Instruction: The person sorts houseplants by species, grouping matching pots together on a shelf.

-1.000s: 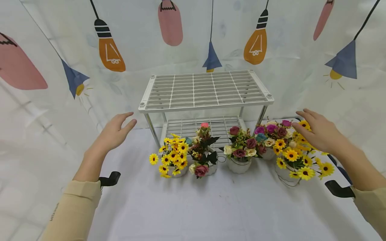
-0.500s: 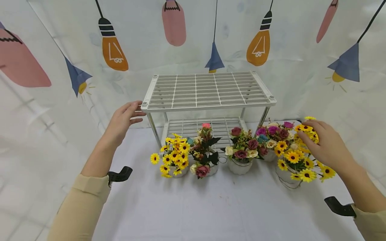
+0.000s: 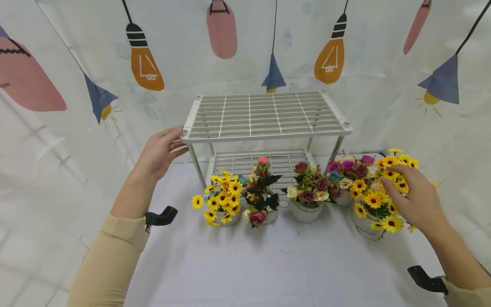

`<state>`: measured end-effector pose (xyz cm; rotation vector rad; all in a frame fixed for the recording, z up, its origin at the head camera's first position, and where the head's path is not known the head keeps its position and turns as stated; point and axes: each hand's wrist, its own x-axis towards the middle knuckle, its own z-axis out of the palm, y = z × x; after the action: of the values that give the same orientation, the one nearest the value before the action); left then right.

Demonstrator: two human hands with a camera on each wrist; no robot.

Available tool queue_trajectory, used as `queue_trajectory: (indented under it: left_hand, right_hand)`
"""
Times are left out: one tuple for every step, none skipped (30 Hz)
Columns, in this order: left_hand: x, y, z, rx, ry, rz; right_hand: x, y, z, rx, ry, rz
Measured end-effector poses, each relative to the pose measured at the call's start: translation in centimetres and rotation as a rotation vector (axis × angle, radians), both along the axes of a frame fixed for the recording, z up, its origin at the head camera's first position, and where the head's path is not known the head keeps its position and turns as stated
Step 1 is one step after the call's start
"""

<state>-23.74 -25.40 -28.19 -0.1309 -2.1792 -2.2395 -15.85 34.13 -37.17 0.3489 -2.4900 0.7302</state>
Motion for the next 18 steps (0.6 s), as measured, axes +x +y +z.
queue_trajectory:
  left_hand:
    - [0.0,0.0,0.0,-0.001,-0.005,0.011]
    - [-0.1,0.0,0.0,0.005,-0.01,0.014]
    - [-0.1,-0.1,0.0,0.004,-0.015,0.019]
    - [-0.1,-0.1,0.0,0.018,-0.021,0.015]
    - [-0.2,-0.2,0.0,0.023,-0.026,0.013]
    - [-0.2,-0.3,0.0,0.034,-0.031,0.009]
    - [-0.2,-0.4,0.0,0.04,-0.034,0.005]
    - [-0.3,-0.5,0.0,0.053,-0.037,0.0]
    - [-0.3,-0.6,0.0,0.056,-0.038,-0.003]
    - [-0.3,-0.6,0.0,0.066,-0.04,-0.009]
    - [-0.3,-0.7,0.0,0.066,-0.04,-0.01]
    - [-0.3,-0.7,0.0,0.072,-0.041,-0.014]
    - [-0.3,-0.7,0.0,0.071,-0.04,-0.017]
    - [-0.3,-0.7,0.0,0.07,-0.04,-0.02]
    - [-0.3,-0.7,0.0,0.071,-0.039,-0.025]
    - [-0.3,-0.7,0.0,0.074,-0.04,-0.028]
    - [-0.3,-0.7,0.0,0.08,-0.039,-0.03]
    - [-0.3,-0.8,0.0,0.078,-0.037,-0.028]
  right_hand:
    - [0.1,-0.1,-0.2,0.001,0.01,-0.002]
    - [0.2,-0.1,-0.4,-0.001,0.02,-0.002]
    - [0.4,-0.2,-0.6,-0.008,0.026,-0.003]
    - [0.6,-0.3,-0.7,-0.018,0.024,-0.003]
    - [0.7,-0.3,-0.9,-0.029,0.018,-0.006]
    - [0.8,-0.4,-1.0,-0.04,0.012,-0.009]
    - [1.0,-0.5,-1.2,-0.052,0.002,-0.014]
    - [1.1,-0.6,-1.4,-0.067,-0.007,-0.02]
    - [1.2,-0.7,-1.5,-0.084,-0.017,-0.028]
    - [1.4,-0.8,-1.7,-0.103,-0.028,-0.037]
    - [1.6,-0.8,-1.8,-0.119,-0.029,-0.053]
    - [1.8,-0.9,-2.0,-0.136,-0.025,-0.069]
    - [2.0,-0.9,-2.2,-0.155,-0.022,-0.088]
    - [2.3,-0.9,-2.4,-0.178,-0.015,-0.107]
    - [2.5,-0.9,-2.6,-0.197,-0.007,-0.127]
    - [2.8,-0.9,-2.9,-0.217,0.003,-0.146]
    - [3.0,-0.9,-3.1,-0.233,0.01,-0.168]
    - [3.2,-0.9,-3.3,-0.248,0.008,-0.185]
